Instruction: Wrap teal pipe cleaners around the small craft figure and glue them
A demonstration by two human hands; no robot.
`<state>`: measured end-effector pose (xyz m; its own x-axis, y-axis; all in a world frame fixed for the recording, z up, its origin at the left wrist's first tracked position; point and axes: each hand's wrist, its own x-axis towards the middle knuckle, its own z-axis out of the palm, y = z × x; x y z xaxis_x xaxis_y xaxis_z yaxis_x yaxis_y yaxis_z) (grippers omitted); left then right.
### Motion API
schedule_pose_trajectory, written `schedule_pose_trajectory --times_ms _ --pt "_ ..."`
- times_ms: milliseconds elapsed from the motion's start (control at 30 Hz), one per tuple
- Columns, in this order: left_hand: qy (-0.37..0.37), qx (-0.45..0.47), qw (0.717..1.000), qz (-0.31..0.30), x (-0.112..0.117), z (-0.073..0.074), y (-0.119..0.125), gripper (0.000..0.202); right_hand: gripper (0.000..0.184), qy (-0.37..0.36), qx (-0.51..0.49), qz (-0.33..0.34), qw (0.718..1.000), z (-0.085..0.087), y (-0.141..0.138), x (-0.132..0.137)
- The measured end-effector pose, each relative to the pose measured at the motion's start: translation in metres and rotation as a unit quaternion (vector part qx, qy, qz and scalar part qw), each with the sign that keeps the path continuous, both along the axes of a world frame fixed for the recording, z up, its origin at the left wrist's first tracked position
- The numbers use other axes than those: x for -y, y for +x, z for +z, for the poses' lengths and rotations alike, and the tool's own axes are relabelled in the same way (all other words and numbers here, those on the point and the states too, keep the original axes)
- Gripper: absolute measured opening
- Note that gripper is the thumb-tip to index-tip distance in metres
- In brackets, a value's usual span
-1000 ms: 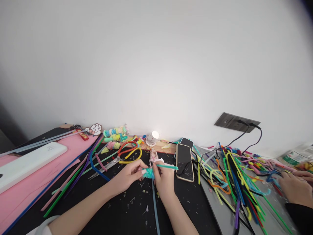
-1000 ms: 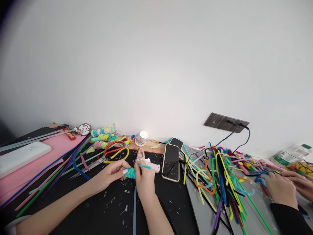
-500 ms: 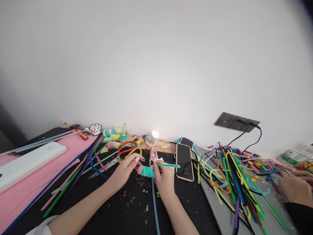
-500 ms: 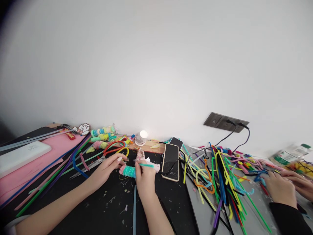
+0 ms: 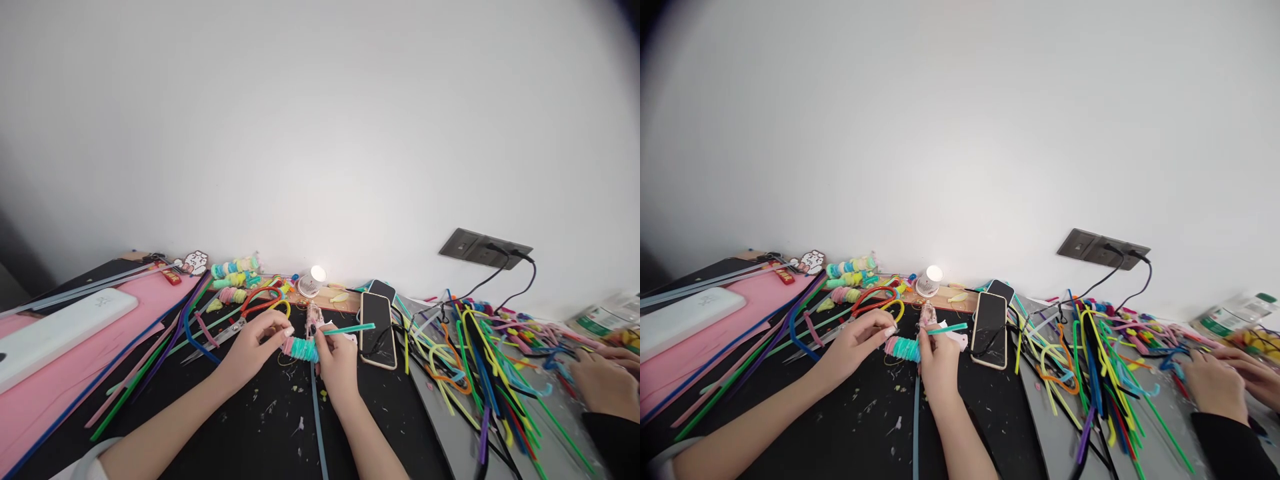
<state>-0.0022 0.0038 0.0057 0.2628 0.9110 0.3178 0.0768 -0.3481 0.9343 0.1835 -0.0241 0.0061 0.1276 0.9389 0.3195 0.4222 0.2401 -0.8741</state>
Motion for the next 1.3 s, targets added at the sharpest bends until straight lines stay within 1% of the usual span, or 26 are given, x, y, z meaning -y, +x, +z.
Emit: schedule_pose_trajectory --times_ms 67,133,233,467,667,767,867,1133,1300 --pt "-0.002 -0.016 0.998 -0.054 0.002 0.0 0.0 0.018 0.036 -0.008 -0.007 0.006 1.0 0.0 0.0 0.0" --pt "0.005 -0.053 0.993 -0.101 0.005 0.0 0.0 0.02 0.036 -0.01 -0.008 0.007 1.0 0.0 0.0 0.0" --pt "0.03 -0.112 0.984 -0.137 0.008 0.002 0.0 0.021 0.035 -0.011 -0.002 0.008 1.0 -0.001 0.0 -0.001" --pt "0.024 -0.196 0.972 -0.126 0.012 0.01 -0.001 0.018 0.037 -0.009 0.002 0.01 1.0 -0.002 0.0 -0.002" --pt "0.02 -0.228 0.964 -0.137 0.014 0.015 -0.003 0.018 0.041 0.007 0.016 -0.005 1.0 -0.014 0.001 -0.006" --pt "0.022 -0.236 0.961 -0.139 0.014 0.014 -0.003 0.02 0.044 0.018 0.019 -0.017 1.0 -0.021 0.001 -0.008" --pt "0.027 -0.237 0.961 -0.139 0.014 0.012 -0.003 0.021 0.045 0.018 0.022 -0.011 1.0 -0.025 0.001 -0.008" --pt "0.031 -0.22 0.965 -0.137 0.015 0.011 -0.001 0.017 0.047 0.033 0.021 -0.015 0.999 -0.029 0.002 -0.01" --pt "0.026 -0.214 0.966 -0.142 0.016 0.013 -0.001 0.016 0.045 0.033 0.023 -0.009 0.999 -0.03 0.001 -0.01"
